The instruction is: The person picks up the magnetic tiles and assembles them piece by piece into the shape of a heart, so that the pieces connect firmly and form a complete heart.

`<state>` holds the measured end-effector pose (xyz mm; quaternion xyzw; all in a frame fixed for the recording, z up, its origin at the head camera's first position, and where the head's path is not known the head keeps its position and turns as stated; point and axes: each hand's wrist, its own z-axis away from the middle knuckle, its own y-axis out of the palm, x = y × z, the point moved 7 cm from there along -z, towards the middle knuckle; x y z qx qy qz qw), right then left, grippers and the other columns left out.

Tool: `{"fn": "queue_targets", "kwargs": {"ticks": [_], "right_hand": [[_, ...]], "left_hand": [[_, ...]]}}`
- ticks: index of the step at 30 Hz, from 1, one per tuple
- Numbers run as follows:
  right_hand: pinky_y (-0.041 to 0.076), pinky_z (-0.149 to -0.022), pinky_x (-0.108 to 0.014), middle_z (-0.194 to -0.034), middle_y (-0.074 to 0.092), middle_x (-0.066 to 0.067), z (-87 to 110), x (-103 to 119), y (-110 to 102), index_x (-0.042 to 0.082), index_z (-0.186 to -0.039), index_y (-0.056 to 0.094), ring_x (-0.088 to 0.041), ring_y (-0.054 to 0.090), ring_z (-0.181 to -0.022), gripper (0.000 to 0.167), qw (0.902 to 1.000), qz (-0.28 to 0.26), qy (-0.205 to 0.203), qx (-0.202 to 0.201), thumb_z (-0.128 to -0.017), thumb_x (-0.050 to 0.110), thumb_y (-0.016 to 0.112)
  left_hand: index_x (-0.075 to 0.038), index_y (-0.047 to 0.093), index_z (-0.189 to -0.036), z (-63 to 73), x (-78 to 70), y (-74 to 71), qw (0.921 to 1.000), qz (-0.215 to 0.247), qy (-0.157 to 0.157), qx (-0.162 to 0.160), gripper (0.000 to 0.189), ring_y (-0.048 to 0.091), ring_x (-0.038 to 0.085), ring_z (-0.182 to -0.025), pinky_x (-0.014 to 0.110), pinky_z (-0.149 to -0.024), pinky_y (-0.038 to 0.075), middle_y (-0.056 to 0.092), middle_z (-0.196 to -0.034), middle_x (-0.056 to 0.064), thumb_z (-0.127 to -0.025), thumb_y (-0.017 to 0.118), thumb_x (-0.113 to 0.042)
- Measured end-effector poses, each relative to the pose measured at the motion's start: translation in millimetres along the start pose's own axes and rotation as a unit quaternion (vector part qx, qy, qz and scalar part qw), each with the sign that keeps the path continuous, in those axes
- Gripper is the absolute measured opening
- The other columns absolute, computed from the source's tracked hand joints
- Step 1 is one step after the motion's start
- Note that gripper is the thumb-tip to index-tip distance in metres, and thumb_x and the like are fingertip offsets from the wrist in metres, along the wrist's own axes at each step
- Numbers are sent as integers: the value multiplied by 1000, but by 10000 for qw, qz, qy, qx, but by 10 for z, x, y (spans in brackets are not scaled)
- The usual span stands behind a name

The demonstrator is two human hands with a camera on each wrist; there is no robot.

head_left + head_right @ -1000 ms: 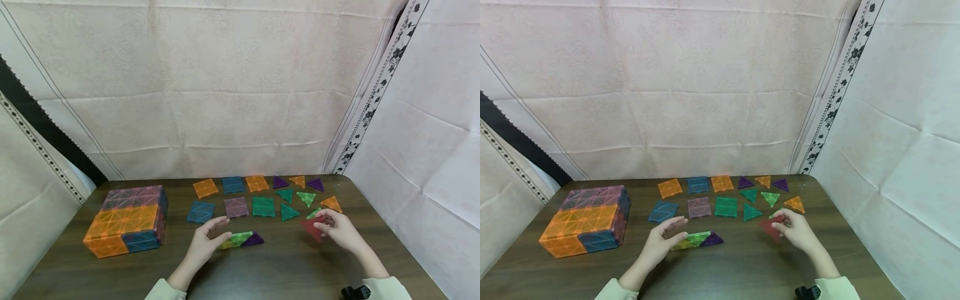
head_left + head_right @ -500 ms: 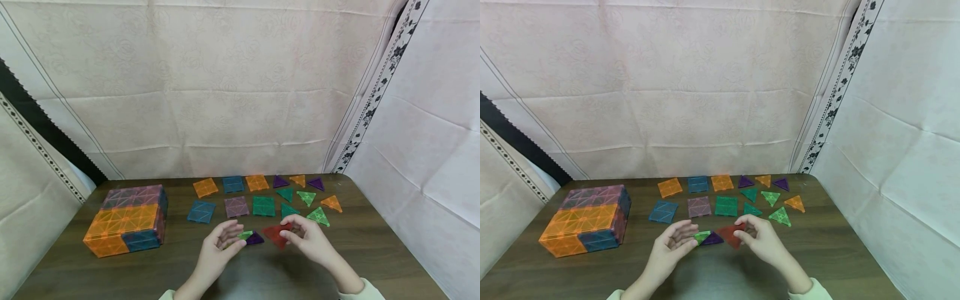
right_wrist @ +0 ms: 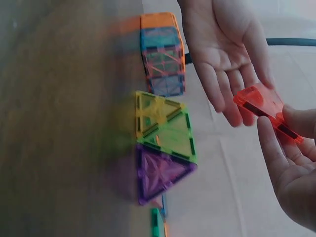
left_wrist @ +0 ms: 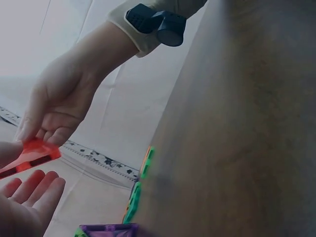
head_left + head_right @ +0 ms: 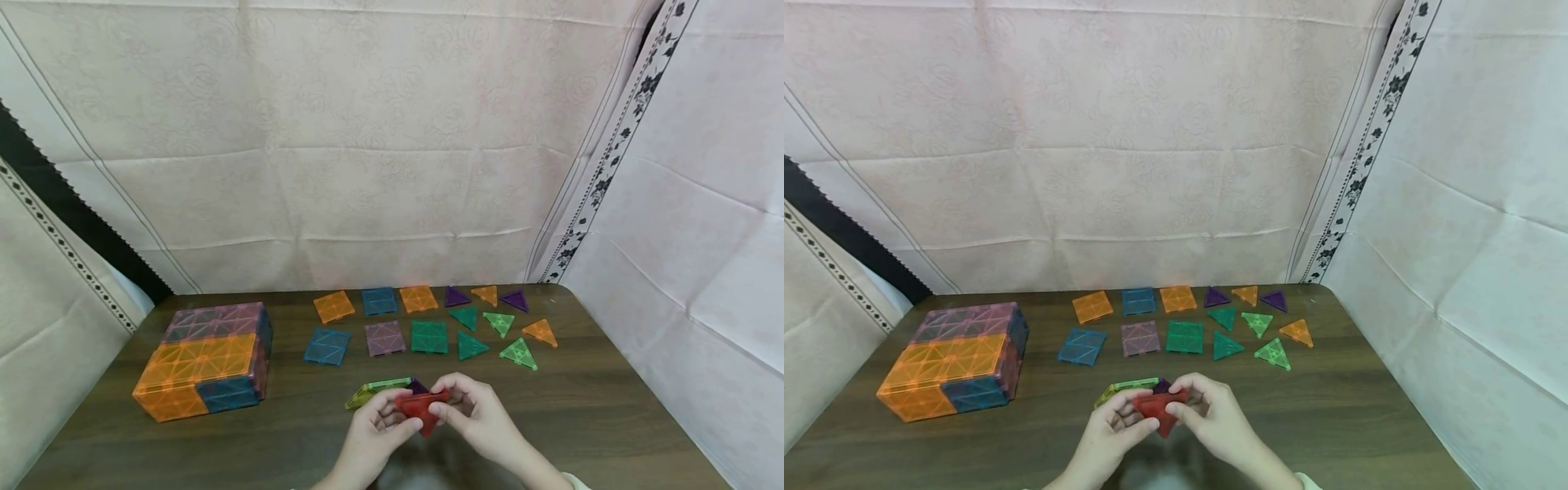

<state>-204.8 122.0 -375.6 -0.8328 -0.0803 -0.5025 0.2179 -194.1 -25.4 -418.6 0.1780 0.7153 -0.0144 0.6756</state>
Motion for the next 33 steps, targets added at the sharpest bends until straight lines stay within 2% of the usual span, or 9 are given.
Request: {"fn": "queue_targets", "kwargs": {"ticks": [13, 20, 25, 28, 30, 33], "right_hand": [[57, -62, -37, -92, 66, -26, 24, -94, 106, -5, -104, 57, -11, 68, -73, 16, 9997, -195, 114, 16, -91, 2, 63], [54, -63, -27, -92, 68, -17, 6, -117, 62, -2, -103, 60, -7, 65, -75, 14, 9995, 88, 286, -97, -92, 5, 63], [53, -67, -28, -90, 65, -10, -43, -171, -109, -4, -103, 61, -10, 64, -78, 14, 9979, 226, 483, -371, -94, 7, 60], [53, -70, -27, -91, 65, -9, -99, -246, -279, -1, -104, 62, -10, 62, -81, 15, 9949, 505, 613, -624, -94, 9, 62], [53, -73, -26, -94, 65, -11, -147, -320, -403, 0, -105, 62, -9, 62, -84, 17, 9929, 605, 688, -760, -91, 9, 65], [52, -78, -24, -100, 65, -16, -220, -500, -606, 1, -109, 62, -10, 62, -89, 24, 9875, 775, 1027, -906, -89, 12, 69]], "left_hand": [[15, 55, -114, 13, 40, -11, 9995, -78, 189, -244, 34, 65, 9, -85, 21, -73, 51, 65, -105, 24, -88, 68, -3], [16, 56, -110, 15, 32, -20, 9990, -124, 291, -310, 31, 64, 8, -83, 20, -72, 51, 65, -103, 26, -87, 67, 0], [16, 56, -110, -3, 40, -41, 9989, -101, 217, -402, 31, 65, 8, -84, 20, -73, 51, 65, -104, 26, -87, 68, -1], [15, 56, -111, -12, 47, -58, 9988, -89, 123, -463, 32, 65, 9, -84, 21, -73, 51, 66, -104, 24, -87, 69, -2], [15, 56, -111, -19, 54, -71, 9987, -81, 51, -507, 33, 65, 10, -83, 21, -73, 51, 67, -103, 23, -87, 69, -3], [15, 56, -111, -28, 63, -92, 9985, -73, -44, -547, 34, 64, 10, -83, 21, -72, 52, 67, -102, 20, -87, 70, -4]]}}
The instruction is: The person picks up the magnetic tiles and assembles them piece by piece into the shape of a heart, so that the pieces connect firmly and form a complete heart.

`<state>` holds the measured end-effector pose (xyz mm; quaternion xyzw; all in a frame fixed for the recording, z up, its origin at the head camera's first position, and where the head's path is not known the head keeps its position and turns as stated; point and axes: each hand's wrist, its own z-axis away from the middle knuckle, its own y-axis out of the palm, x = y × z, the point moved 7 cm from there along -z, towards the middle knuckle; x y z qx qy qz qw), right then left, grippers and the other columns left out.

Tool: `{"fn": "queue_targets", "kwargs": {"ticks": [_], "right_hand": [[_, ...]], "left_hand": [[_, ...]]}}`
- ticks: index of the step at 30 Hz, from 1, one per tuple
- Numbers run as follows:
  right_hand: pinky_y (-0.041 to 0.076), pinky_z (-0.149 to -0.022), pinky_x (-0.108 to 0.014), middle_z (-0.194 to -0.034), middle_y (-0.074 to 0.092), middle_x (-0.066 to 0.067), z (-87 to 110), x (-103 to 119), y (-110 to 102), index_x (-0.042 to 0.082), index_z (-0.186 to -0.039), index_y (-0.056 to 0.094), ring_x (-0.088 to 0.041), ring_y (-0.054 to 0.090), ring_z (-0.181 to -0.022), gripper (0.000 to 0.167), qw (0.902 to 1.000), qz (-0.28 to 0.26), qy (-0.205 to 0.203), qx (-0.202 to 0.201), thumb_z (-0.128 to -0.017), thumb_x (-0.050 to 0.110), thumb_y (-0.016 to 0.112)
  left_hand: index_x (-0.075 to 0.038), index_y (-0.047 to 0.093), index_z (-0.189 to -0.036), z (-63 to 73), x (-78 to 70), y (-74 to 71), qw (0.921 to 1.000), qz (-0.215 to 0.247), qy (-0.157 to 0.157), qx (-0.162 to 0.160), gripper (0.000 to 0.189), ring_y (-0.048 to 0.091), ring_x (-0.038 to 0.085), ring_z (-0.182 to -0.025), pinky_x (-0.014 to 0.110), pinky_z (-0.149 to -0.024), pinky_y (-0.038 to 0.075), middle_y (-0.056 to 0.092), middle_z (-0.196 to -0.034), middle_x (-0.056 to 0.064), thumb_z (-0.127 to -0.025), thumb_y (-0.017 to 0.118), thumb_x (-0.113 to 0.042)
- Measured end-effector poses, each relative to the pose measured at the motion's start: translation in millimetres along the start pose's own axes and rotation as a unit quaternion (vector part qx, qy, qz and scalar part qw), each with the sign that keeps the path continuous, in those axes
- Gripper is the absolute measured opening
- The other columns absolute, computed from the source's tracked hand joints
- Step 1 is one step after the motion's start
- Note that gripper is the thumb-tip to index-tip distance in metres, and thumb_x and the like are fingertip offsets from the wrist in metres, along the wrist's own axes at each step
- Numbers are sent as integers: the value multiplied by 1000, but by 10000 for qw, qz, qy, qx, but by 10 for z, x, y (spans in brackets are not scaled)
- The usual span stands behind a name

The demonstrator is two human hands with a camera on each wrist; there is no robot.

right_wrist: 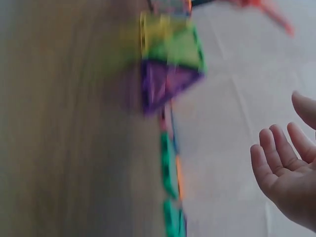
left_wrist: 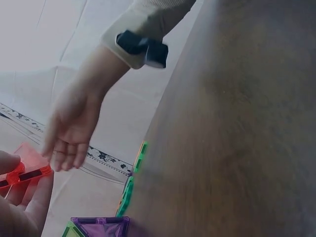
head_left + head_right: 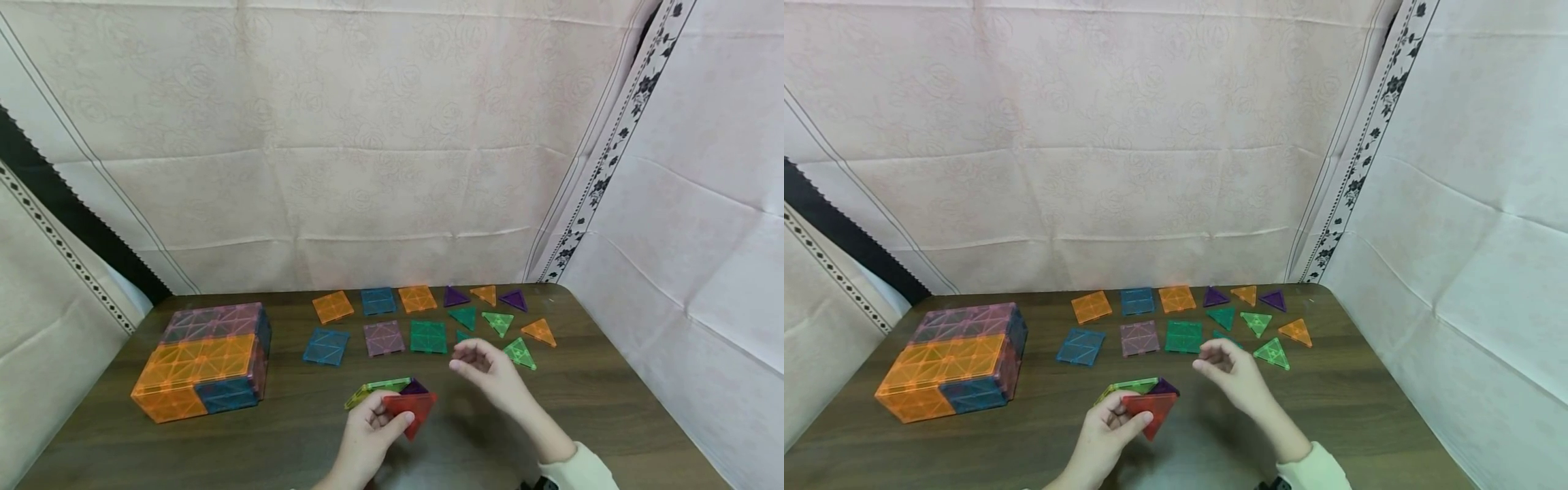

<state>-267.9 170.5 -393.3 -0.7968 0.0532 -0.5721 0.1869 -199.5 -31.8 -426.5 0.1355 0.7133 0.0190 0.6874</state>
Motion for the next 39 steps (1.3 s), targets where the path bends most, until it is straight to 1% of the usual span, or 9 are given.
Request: {"fn": "queue_targets", "kwargs": {"ticks": [4, 7, 9, 13, 16, 18, 23, 29, 39], "right_hand": [[50, -85, -27, -112, 61, -22, -196, -295, -188, 1, -117, 59, -19, 61, -98, 36, 9984, 347, 441, -19, -88, 17, 72], [49, -90, -35, -118, 59, -24, -325, -492, -301, -1, -123, 56, -29, 59, -105, 43, 9956, 639, 684, 13, -88, 18, 72], [48, -91, -40, -121, 58, -23, -395, -615, -359, -2, -125, 55, -32, 58, -108, 47, 9925, 869, 855, 34, -88, 19, 72], [46, -94, -49, -123, 58, -24, -486, -802, -406, -5, -129, 53, -36, 57, -111, 52, 9853, 1345, 1043, 157, -87, 20, 73], [44, -95, -52, -124, 58, -24, -535, -906, -394, -5, -131, 51, -38, 54, -114, 56, 9788, 1680, 1133, 293, -86, 22, 74], [44, -95, -52, -124, 58, -23, -567, -952, -378, -4, -131, 52, -38, 53, -114, 59, 9743, 1882, 1188, 335, -85, 23, 75], [44, -95, -51, -125, 56, -22, -636, -978, -308, -5, -132, 51, -38, 52, -114, 65, 9658, 2269, 1118, 563, -82, 26, 78], [42, -97, -53, -130, 52, -24, -664, -979, -235, -8, -135, 48, -42, 49, -119, 72, 9589, 2402, 1261, 830, -80, 25, 80], [41, -97, -54, -131, 51, -25, -680, -1018, -213, -8, -136, 47, -42, 47, -120, 73, 9534, 2530, 1342, 946, -79, 23, 81]], "left_hand": [[14, 55, -111, -15, 16, -28, 10000, 12, -70, -24, 34, 64, 11, -84, 21, -72, 52, 67, -100, 16, -87, 70, -4], [14, 55, -111, -23, 20, -40, 10000, -14, -64, -45, 34, 64, 11, -84, 21, -72, 52, 67, -100, 15, -87, 70, -4], [14, 55, -110, -26, 19, -44, 10000, -47, -61, -58, 34, 64, 11, -83, 21, -71, 51, 67, -99, 15, -87, 70, -5], [14, 55, -109, -34, 12, -47, 9999, -128, -50, -95, 33, 64, 11, -83, 21, -71, 51, 67, -99, 17, -86, 71, -5], [14, 55, -107, -36, 12, -62, 9997, -196, -3, -134, 32, 64, 11, -83, 21, -71, 52, 67, -99, 17, -86, 71, -4], [14, 55, -106, -42, 12, -71, 9995, -249, 6, -175, 31, 63, 10, -82, 20, -71, 52, 67, -99, 17, -85, 71, -4], [14, 55, -104, -52, 20, -90, 9991, -329, 0, -274, 29, 62, 10, -81, 20, -71, 51, 66, -95, 14, -84, 71, -1], [14, 54, -103, -65, 33, -114, 9989, -346, 59, -307, 28, 61, 10, -80, 20, -71, 51, 66, -94, 13, -84, 70, 1], [14, 54, -103, -69, 30, -121, 9988, -358, 107, -329, 28, 61, 9, -82, 20, -72, 50, 65, -96, 12, -84, 70, 2]]}}
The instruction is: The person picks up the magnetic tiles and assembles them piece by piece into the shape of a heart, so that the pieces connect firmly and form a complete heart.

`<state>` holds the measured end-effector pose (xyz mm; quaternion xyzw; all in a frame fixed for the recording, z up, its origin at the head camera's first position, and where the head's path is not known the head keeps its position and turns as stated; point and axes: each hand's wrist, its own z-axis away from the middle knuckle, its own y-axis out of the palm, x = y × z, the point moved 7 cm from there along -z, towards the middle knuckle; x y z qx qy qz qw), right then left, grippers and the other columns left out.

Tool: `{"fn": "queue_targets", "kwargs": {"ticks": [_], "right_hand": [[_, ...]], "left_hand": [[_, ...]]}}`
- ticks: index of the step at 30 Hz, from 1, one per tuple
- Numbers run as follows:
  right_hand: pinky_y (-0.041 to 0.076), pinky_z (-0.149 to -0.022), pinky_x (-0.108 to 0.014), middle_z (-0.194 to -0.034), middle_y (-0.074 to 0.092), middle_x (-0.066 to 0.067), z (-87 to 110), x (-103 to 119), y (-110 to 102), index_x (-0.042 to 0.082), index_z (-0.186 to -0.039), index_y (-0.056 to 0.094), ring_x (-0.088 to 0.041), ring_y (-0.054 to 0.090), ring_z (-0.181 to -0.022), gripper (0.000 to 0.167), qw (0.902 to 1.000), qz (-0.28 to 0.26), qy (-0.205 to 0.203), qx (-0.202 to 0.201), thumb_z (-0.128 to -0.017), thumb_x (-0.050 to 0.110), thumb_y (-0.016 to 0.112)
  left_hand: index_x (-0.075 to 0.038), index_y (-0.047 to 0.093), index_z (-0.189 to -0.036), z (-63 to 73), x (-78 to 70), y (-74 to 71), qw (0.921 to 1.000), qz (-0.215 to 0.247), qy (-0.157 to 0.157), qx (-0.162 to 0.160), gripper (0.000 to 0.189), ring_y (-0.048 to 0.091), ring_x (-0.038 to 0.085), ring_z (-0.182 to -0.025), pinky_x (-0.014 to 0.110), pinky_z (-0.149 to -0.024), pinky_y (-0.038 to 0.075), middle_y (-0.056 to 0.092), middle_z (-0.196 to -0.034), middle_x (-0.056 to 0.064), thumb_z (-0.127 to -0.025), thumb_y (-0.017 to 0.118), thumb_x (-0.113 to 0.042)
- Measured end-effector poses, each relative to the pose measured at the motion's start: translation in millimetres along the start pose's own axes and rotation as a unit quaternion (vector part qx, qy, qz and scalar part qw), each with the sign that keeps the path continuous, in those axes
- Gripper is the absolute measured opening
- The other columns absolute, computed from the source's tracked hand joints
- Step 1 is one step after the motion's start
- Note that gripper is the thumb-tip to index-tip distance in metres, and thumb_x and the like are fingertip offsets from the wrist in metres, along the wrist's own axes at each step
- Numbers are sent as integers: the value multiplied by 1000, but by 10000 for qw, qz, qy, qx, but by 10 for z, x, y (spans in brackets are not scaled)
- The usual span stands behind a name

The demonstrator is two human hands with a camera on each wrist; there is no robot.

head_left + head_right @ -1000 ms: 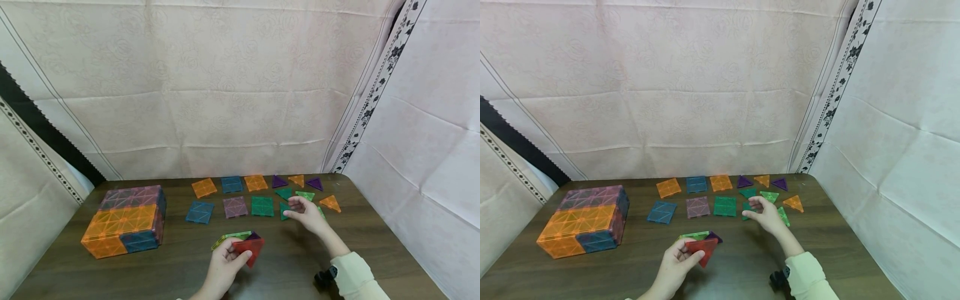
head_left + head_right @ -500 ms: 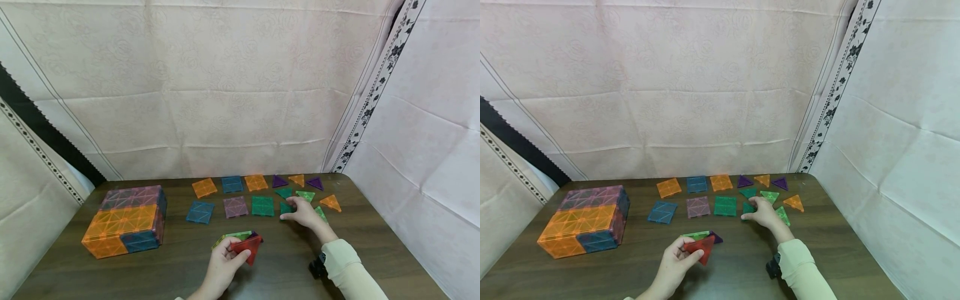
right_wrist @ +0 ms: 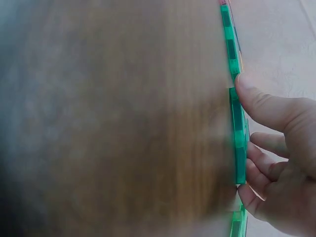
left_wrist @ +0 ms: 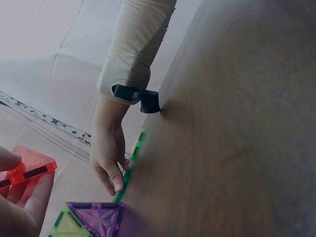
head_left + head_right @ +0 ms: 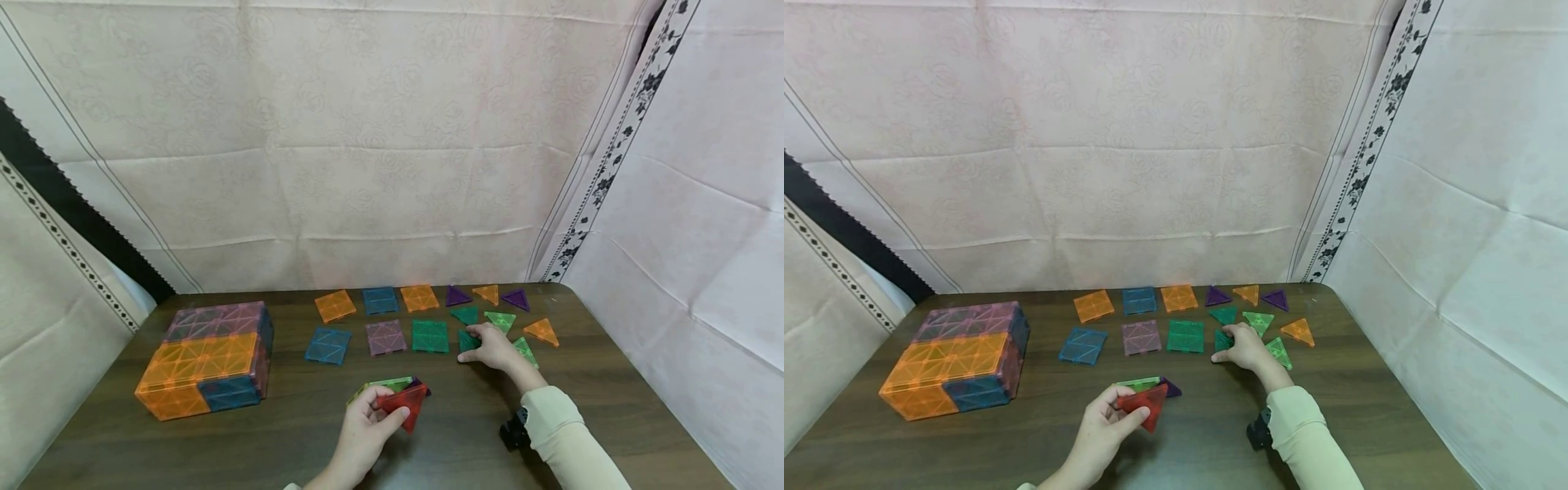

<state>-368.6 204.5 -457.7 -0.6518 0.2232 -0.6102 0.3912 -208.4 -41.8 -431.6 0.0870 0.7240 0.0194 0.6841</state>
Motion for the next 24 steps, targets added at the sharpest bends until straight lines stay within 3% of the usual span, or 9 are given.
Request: {"fn": "queue_targets", "kwargs": {"ticks": [10, 16, 20, 24], "right_hand": [[44, -92, -51, -118, 50, -21, 0, -21, -24, -5, -133, 50, -35, 50, -107, 72, 9998, -102, 14, -177, -75, 22, 84], [46, -88, -49, -116, 55, -19, 32, -63, -61, -1, -122, 53, -33, 53, -104, 48, 9985, -424, -64, -330, -83, 16, 76], [48, -77, -40, -101, 59, -13, 90, -81, -112, 0, -113, 55, -24, 55, -89, 29, 9961, -770, -153, -401, -89, 10, 68], [44, -69, -34, -88, 60, -6, 207, -32, -174, 1, -108, 56, -18, 52, -77, 19, 9948, -863, -331, -431, -92, 9, 64]], "left_hand": [[13, 55, -103, -2, -15, -15, 9999, -51, 89, -36, 27, 61, 9, -81, 20, -71, 51, 64, -96, 11, -84, 70, 1], [13, 55, -103, -4, -25, -19, 9999, -41, 91, -40, 28, 62, 9, -82, 20, -72, 51, 64, -97, 13, -83, 70, 1], [13, 55, -102, -9, -26, -19, 10000, -2, 87, -26, 28, 63, 9, -82, 20, -72, 51, 65, -98, 17, -83, 71, 1], [14, 54, -102, -12, -27, -20, 9999, 105, 34, 33, 28, 64, 10, -81, 20, -71, 52, 66, -99, 18, -84, 70, 0]]}}
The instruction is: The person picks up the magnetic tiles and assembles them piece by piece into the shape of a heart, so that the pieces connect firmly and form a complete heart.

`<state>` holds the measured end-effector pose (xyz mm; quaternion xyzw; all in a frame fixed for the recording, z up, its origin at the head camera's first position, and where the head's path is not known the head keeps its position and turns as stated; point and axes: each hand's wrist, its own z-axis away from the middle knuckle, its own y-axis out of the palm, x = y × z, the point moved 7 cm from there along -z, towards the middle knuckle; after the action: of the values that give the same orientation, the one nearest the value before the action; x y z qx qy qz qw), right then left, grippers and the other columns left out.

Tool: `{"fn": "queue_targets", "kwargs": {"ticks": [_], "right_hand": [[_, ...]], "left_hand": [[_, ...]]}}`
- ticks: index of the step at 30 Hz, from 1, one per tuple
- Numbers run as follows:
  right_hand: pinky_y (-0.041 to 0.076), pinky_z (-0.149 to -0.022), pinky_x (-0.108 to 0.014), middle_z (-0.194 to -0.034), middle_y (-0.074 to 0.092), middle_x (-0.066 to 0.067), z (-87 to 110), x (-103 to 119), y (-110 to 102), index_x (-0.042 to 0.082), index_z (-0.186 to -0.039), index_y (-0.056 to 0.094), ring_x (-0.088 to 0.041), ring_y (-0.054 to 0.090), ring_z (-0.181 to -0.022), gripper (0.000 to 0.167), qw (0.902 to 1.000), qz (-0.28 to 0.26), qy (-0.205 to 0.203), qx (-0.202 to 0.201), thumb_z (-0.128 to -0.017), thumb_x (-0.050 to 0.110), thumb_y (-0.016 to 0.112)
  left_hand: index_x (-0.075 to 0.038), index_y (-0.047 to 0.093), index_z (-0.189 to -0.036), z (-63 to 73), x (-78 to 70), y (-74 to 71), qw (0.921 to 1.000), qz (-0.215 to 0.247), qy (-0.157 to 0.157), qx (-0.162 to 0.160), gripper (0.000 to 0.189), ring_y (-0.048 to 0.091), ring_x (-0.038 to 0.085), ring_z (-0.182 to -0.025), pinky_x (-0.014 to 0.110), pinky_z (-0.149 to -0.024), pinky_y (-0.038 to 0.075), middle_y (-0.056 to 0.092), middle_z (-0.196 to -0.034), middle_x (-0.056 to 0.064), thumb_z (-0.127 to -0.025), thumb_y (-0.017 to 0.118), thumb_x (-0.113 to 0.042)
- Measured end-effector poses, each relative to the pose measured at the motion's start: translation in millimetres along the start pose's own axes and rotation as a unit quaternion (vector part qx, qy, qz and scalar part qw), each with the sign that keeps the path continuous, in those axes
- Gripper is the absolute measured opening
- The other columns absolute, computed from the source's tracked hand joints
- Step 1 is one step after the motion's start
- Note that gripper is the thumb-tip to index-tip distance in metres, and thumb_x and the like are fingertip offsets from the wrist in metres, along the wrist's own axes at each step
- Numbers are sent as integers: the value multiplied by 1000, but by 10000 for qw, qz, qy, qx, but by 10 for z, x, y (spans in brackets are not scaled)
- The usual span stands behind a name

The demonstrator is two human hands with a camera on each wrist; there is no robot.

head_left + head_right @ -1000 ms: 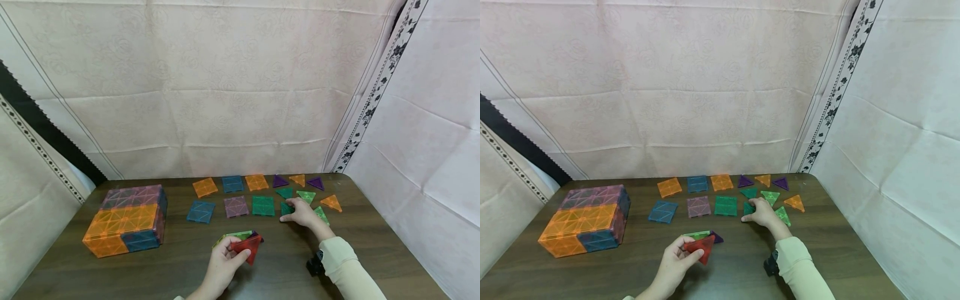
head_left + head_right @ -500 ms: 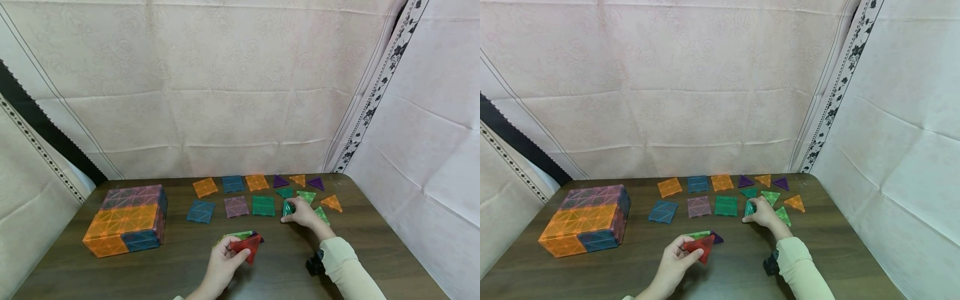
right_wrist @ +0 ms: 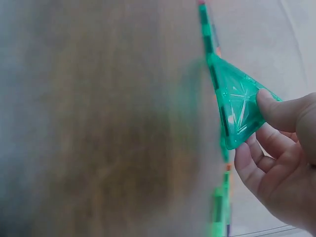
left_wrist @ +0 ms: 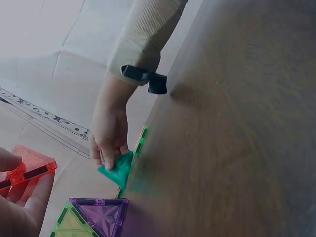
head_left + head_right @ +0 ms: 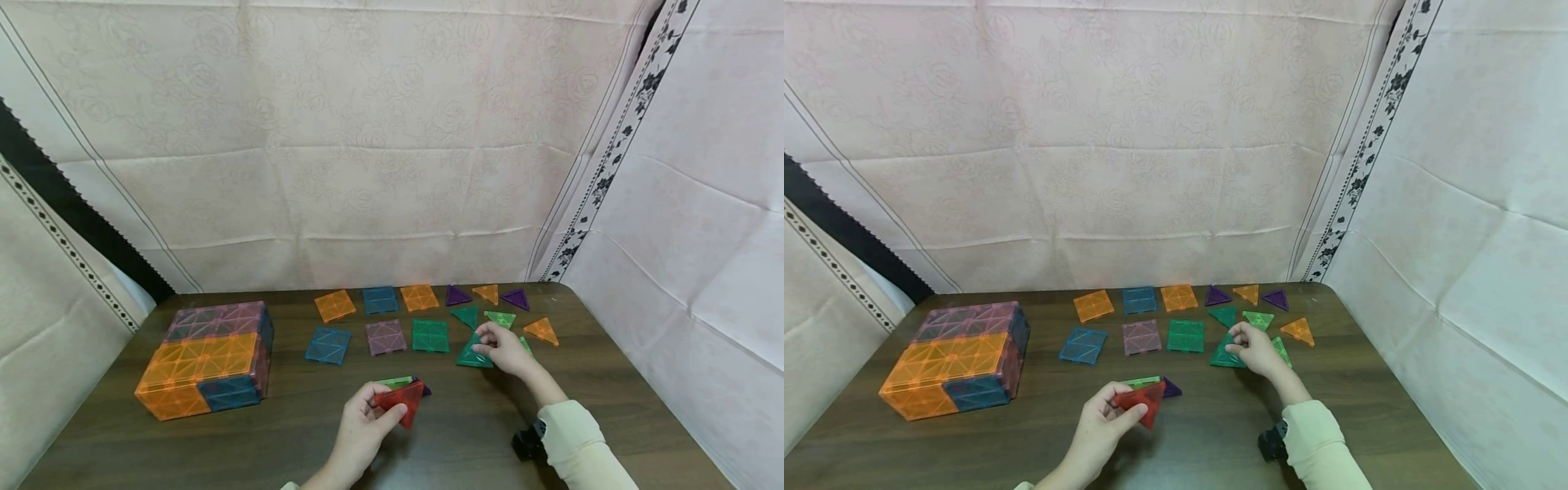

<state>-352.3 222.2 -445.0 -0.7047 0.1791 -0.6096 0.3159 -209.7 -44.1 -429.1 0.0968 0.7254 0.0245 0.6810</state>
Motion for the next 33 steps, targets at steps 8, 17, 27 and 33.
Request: {"fn": "queue_targets", "kwargs": {"ticks": [8, 17, 27, 33], "right_hand": [[47, -66, -27, -88, 61, -5, 357, 427, -15, 2, -109, 57, -15, 55, -77, 20, 9975, -437, -514, 207, -92, 10, 65], [48, -65, -25, -88, 63, -2, 747, 974, 227, 7, -106, 60, -6, 56, -76, 19, 9841, -697, -1480, 699, -90, 13, 68], [51, -65, -26, -88, 64, -2, 916, 1311, 419, 8, -104, 61, -5, 58, -75, 16, 9673, -999, -2047, 1111, -91, 14, 67], [51, -65, -25, -86, 66, -2, 942, 1391, 447, 8, -103, 62, -5, 58, -75, 16, 9645, -972, -2205, 1081, -91, 15, 67]], "left_hand": [[14, 55, -104, -12, -12, -45, 10000, 13, -5, -65, 29, 66, 9, -76, 21, -69, 52, 68, -98, 25, -85, 71, -2], [12, 56, -105, -20, -5, -67, 9999, -76, -42, -122, 29, 67, 10, -74, 23, -69, 53, 69, -93, 25, -85, 72, -3], [14, 55, -104, 6, -1, -8, 10000, 6, -44, 52, 30, 67, 9, -75, 21, -68, 53, 69, -95, 26, -84, 71, 0], [13, 55, -104, 17, 6, 19, 9998, -76, -14, 162, 28, 65, 8, -75, 21, -68, 52, 68, -96, 25, -84, 71, 0]]}}
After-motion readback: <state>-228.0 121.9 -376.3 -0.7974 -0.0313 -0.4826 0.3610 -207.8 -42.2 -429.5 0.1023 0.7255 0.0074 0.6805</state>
